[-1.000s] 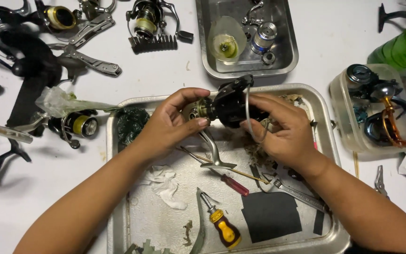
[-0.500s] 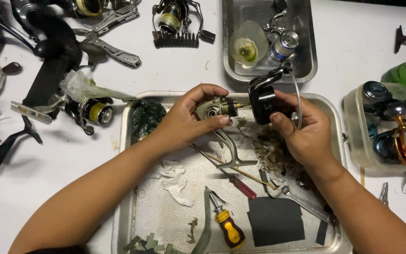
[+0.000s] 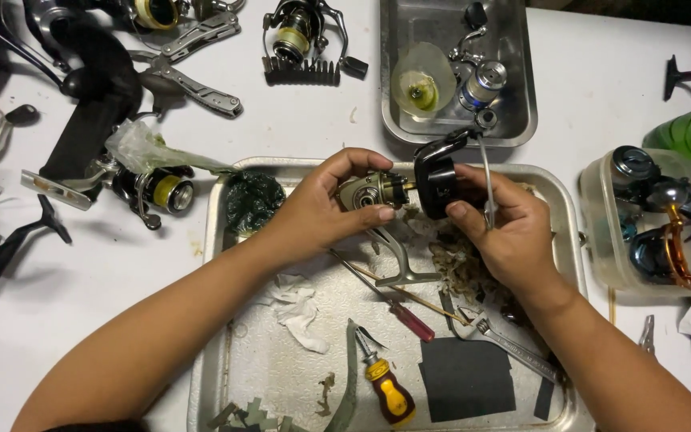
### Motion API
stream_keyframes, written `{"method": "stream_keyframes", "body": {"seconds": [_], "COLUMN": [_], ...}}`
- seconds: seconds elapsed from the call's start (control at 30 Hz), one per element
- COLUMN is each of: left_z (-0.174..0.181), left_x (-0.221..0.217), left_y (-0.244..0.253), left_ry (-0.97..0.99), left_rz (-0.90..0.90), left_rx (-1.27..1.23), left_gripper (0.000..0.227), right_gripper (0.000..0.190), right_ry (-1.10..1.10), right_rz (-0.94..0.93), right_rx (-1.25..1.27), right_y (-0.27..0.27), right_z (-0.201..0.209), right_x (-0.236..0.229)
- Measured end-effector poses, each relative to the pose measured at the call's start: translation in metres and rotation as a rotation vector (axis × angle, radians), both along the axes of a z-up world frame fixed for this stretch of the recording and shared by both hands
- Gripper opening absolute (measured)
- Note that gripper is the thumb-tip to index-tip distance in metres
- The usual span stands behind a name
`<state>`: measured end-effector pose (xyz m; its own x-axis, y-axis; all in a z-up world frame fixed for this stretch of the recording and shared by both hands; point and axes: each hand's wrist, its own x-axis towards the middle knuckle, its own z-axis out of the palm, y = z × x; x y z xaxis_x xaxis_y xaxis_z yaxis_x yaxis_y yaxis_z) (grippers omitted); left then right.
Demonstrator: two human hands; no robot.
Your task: Assembling the rotor and body components of a fishing reel using a screwdriver and a small wrench.
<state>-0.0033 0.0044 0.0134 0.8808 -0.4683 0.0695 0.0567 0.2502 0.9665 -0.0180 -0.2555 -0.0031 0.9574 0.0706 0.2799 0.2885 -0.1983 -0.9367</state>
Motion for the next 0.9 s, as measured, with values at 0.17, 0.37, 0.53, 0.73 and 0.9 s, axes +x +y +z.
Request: {"method": "stream_keyframes", "body": {"seconds": [0.17, 0.37, 0.53, 0.73, 0.9], "left_z": [0.003, 0.007, -0.004, -0.007, -0.005], "left_x": [-0.002, -0.003, 0.0, -0.004, 0.004], "left_y": [0.0, -0.001, -0.004, -0.005, -0.004], "left_ry": [0.015, 0.014, -0.014, -0.076, -0.098], "left_rz": [-0.012, -0.017, -0.016, 0.008, -0.036], "left_rx": [-0.01, -0.014, -0.014, 0.058, 0.082], "left_gripper": [0.059, 0.058, 0.058, 0.066, 0.07], "right_gripper": [0.044, 0.045, 0.045, 0.046, 0.046], "right_ry": [0.01, 0.045, 0.082, 0.116, 0.106], "right_rz": [-0.002, -0.002, -0.004, 0.014, 0.023], "right_rx": [-0.002, 0.029, 0.058, 0.134, 0.086], "right_y": [0.003, 0.01, 0.018, 0.023, 0.025], "right_z": [-0.002, 0.004, 0.009, 0.006, 0.011], "right_x": [-0.003, -0.006, -0.008, -0.009, -0.011]}}
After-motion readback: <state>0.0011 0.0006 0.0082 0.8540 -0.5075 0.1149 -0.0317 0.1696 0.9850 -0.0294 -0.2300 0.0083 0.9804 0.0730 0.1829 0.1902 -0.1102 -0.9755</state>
